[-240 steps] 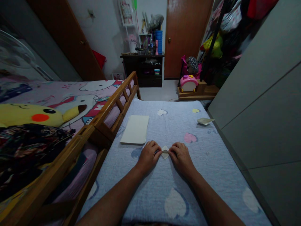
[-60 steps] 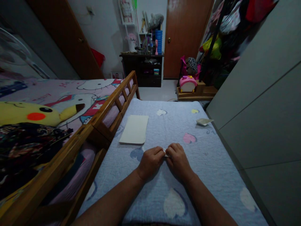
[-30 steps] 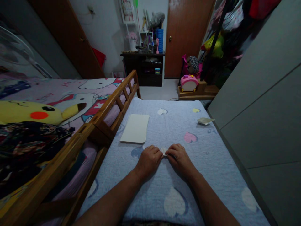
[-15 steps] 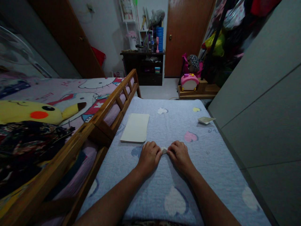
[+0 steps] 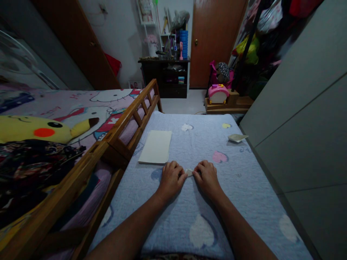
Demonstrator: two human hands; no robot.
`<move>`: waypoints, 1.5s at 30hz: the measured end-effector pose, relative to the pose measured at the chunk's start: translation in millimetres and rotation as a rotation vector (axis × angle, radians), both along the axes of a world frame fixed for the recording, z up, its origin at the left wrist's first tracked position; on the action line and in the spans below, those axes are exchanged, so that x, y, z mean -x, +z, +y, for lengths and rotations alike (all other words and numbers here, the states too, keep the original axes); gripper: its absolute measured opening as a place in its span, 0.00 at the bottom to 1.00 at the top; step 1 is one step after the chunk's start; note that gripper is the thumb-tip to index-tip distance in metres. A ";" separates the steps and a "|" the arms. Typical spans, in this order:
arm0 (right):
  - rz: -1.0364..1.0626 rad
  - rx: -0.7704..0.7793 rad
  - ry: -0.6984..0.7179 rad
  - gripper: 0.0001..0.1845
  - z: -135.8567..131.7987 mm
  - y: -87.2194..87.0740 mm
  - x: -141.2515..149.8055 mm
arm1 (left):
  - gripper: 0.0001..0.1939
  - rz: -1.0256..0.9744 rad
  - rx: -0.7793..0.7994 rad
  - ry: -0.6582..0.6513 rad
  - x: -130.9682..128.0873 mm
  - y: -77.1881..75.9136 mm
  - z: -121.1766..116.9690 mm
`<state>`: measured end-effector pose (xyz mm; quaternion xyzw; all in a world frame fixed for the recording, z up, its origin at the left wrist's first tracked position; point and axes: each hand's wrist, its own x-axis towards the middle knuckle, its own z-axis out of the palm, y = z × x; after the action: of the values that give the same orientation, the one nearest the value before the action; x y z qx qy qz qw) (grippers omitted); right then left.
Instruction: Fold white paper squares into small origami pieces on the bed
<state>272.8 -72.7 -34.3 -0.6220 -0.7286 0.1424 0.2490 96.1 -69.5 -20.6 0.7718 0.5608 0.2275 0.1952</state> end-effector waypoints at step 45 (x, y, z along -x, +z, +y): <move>-0.100 0.094 -0.104 0.03 1.0 7.2 6.5 | 0.04 0.136 -0.002 0.008 0.5 0.8 -6.1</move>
<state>266.3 -71.7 -27.1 -0.6763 -0.6994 0.1322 0.1899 95.6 -75.6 -19.8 0.7835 0.5755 0.1757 0.1549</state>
